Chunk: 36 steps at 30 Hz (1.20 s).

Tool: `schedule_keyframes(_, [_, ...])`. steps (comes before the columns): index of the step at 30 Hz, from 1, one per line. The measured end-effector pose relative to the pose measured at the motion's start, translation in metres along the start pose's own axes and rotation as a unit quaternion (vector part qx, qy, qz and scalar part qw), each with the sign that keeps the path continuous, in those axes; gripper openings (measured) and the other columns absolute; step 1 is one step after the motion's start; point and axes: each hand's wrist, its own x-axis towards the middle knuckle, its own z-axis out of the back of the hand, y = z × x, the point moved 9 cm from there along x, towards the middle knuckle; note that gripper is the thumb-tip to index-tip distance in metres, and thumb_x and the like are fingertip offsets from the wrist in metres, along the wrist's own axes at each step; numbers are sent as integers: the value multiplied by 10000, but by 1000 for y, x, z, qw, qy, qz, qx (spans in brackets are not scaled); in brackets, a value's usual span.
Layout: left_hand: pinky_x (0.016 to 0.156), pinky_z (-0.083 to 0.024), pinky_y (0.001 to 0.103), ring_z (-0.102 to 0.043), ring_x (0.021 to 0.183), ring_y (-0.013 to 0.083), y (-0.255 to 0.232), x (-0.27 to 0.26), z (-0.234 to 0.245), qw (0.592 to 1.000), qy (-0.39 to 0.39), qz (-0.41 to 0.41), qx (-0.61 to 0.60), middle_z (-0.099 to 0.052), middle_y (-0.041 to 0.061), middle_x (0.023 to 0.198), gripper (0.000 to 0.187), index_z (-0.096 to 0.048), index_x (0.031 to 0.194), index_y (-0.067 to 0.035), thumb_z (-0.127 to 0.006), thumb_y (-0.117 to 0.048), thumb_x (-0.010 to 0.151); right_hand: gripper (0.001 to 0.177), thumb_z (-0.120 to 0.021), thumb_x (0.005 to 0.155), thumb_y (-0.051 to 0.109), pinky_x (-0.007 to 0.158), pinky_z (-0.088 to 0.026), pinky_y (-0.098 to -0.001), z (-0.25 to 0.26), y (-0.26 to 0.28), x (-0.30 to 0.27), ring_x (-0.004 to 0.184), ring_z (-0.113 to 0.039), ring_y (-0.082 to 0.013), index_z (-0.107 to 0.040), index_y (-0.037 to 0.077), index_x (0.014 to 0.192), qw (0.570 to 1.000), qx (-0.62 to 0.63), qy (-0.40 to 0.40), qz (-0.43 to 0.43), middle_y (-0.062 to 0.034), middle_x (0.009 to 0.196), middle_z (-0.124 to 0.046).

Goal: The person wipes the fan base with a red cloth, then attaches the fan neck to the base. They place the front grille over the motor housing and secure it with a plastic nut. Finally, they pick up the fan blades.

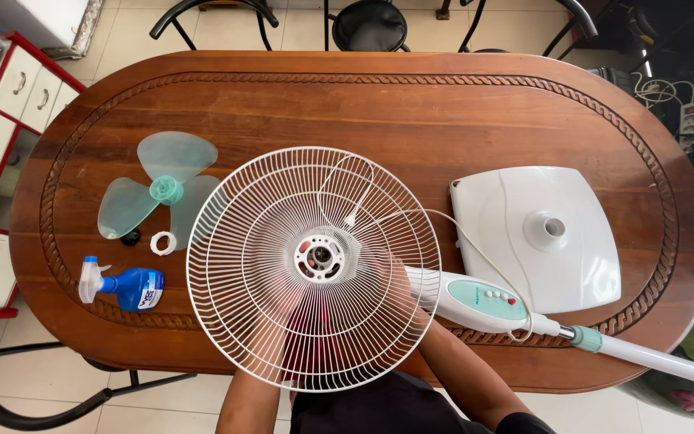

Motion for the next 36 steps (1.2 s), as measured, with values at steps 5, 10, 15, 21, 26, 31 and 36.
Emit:
schedule_keyframes(5, [984,-551,528,-628,1193,381,-8,-14,4,1000,-24,-6,11,-628,239,1273,795,-454,1510,-41,-494,-593,940,568,-600,983,297,829,-598,-418,0,0,-2,1038,-696,-323,-500,-31,1436,1000,7,4,-1,-229,1228,-690])
schedule_keyframes(10, [997,-538,535,-610,1213,381,-17,-30,6,998,-47,-26,21,-612,238,1301,856,-443,1526,-61,-479,-661,917,568,-590,991,299,818,-603,-414,-3,-4,-3,1027,-702,-322,-495,-34,1441,1000,6,11,-8,-231,1219,-696])
schedule_keyframes(15, [1010,-524,542,-591,1234,382,-39,-43,9,994,-85,-56,41,-595,236,1329,916,-432,1541,-81,-464,-729,895,567,-580,1000,301,807,-608,-410,-8,-2,4,1017,-708,-321,-490,-37,1446,1000,11,18,-8,-233,1210,-701])
schedule_keyframes(21, [1026,-508,550,-569,1259,383,-68,-62,20,977,-171,-109,72,-576,235,1362,989,-420,1560,-105,-446,-811,869,567,-568,1010,303,793,-615,-405,-2,6,4,1005,-715,-320,-483,-42,1453,1000,10,17,-4,-234,1199,-707])
schedule_keyframes(26, [1039,-495,557,-551,1280,384,-99,-96,28,953,-246,-131,119,-559,233,1390,1049,-409,1575,-125,-430,-879,846,567,-559,1019,305,782,-620,-401,0,3,3,994,-720,-319,-478,-45,1458,1000,14,23,-11,-236,1190,-712])
schedule_keyframes(31, [1022,-502,590,-555,1273,411,-108,-104,22,939,-239,-50,243,-510,259,1396,1070,-278,1612,-170,-423,-866,812,567,-549,1027,306,770,-625,-397,0,4,6,984,-726,-319,-472,-48,1463,999,17,35,-14,-237,1181,-717])
schedule_keyframes(36, [1040,-501,568,-547,1280,416,-112,-103,23,927,-243,-14,286,-492,269,1420,815,-247,1633,-168,-515,-469,924,567,-539,1036,308,759,-630,-393,-1,5,7,974,-732,-318,-467,-52,1468,998,21,52,-21,-239,1172,-722])
